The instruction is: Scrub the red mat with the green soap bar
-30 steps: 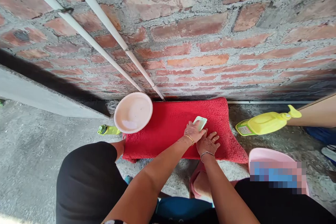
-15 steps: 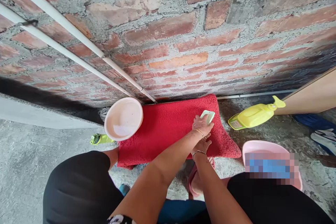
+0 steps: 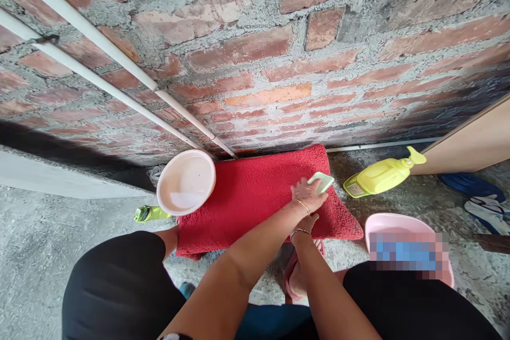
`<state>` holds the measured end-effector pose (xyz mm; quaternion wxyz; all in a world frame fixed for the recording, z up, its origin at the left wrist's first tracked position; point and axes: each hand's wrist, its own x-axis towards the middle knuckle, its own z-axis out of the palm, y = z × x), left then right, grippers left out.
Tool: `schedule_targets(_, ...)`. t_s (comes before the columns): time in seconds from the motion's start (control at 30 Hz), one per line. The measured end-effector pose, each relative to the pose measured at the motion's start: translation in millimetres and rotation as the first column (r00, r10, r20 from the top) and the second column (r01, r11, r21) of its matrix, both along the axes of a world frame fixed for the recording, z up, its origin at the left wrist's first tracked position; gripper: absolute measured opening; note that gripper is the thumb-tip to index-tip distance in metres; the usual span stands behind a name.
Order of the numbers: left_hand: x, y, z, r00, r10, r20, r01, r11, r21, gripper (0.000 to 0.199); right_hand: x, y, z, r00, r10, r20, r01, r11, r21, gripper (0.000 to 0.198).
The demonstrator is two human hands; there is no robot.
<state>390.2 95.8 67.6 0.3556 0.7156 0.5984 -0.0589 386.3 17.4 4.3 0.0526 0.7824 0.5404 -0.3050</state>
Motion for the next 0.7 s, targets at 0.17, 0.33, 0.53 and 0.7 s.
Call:
schedule_targets(0.17, -55.4, 24.0, 5.3, 0.918, 0.364, -0.159, -0.354, 0.931, 0.088, 0.063, -11.8, -1.0, 4.9, 0.968, 0.018, 0.252, -0.019, 1.0, 0.002, 0.076)
schedule_targets(0.33, -57.2, 16.6, -0.7, 0.916, 0.341, -0.214, -0.338, 0.94, 0.049, 0.064, -11.1, -1.4, 5.3, 0.958, 0.041, 0.284, -0.039, 0.999, -0.013, 0.071)
schedule_targets(0.53, -58.0, -14.2, 2.8, 0.994, 0.112, -0.011, -0.111, 0.993, 0.046, 0.063, -9.5, -3.7, 6.3, 0.956, 0.013, 0.293, -0.014, 1.0, 0.0, 0.063)
schedule_targets(0.7, -168.6, -32.9, 3.8, 0.896, 0.393, -0.207, -0.367, 0.917, 0.155, 0.061, -12.1, -3.5, 9.8, 0.957, 0.042, 0.286, -0.035, 0.999, -0.03, 0.081)
